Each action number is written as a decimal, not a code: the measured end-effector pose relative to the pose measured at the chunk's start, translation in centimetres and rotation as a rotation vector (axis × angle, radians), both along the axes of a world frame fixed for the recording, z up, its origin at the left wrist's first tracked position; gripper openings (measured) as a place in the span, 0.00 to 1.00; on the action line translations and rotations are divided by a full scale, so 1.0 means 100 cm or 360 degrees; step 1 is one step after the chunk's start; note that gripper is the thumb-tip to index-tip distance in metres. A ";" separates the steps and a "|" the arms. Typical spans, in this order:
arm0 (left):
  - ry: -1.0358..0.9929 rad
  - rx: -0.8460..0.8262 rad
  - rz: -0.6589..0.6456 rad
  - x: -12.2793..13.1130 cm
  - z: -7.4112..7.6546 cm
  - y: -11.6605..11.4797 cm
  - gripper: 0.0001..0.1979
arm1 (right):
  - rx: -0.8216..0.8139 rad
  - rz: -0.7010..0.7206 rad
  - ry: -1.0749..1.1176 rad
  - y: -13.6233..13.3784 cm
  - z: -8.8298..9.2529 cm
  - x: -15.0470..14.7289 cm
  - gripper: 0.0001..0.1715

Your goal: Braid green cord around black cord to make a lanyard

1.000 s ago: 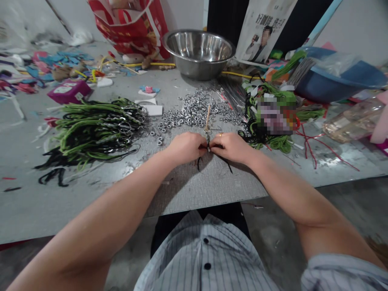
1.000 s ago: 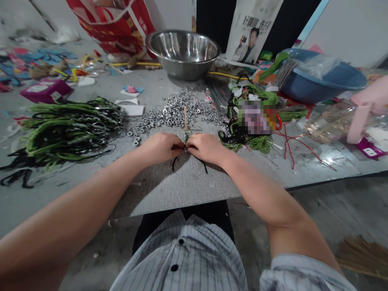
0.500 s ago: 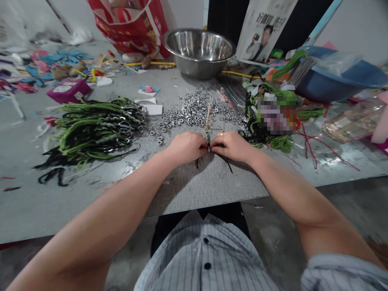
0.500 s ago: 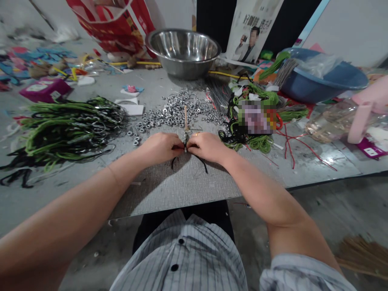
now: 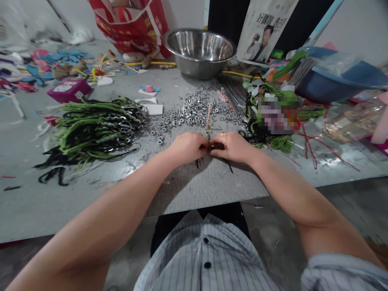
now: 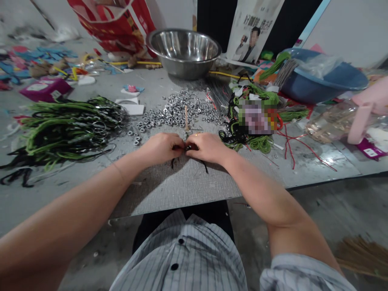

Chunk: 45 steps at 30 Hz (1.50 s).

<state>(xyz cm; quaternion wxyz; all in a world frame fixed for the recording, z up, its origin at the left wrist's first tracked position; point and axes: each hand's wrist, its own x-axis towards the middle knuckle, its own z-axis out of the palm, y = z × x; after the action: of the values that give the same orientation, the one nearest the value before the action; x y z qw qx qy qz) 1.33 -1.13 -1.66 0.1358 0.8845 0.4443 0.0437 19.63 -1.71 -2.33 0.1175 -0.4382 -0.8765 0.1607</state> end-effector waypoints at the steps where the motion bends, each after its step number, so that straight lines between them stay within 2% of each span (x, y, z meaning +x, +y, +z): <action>1: -0.0001 0.0001 -0.0005 0.000 0.001 0.000 0.11 | 0.0011 0.0005 -0.0019 0.000 -0.001 0.000 0.11; 9: -0.0100 -0.0012 -0.0141 -0.008 0.007 0.008 0.09 | 0.0027 0.0041 -0.0058 0.000 -0.003 -0.002 0.10; 19: -0.0006 -0.0288 -0.0125 -0.021 0.029 0.008 0.05 | 0.0181 0.0086 -0.0054 -0.001 -0.008 -0.002 0.10; 26: 0.0120 -0.0526 -0.0192 -0.022 0.035 0.007 0.05 | 0.0273 0.0134 -0.0061 -0.002 -0.009 -0.003 0.11; 32: 0.0079 -0.0594 -0.0121 -0.029 0.037 0.013 0.03 | 0.0406 0.0139 -0.0234 -0.003 -0.007 -0.005 0.12; 39: 0.0234 -0.0448 0.0120 -0.038 0.037 0.021 0.07 | 0.0483 0.0106 -0.0352 -0.005 -0.001 -0.006 0.12; 45: 0.0314 -0.0518 0.0089 -0.042 0.036 0.024 0.09 | 0.0517 0.0094 -0.0342 -0.005 0.000 -0.006 0.10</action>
<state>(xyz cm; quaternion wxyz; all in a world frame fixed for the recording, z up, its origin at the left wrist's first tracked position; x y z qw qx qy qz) -2.90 1.23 1.96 0.2316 0.8382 0.4809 -0.1119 19.05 -2.25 -2.36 0.0878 -0.4021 -0.9110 -0.0272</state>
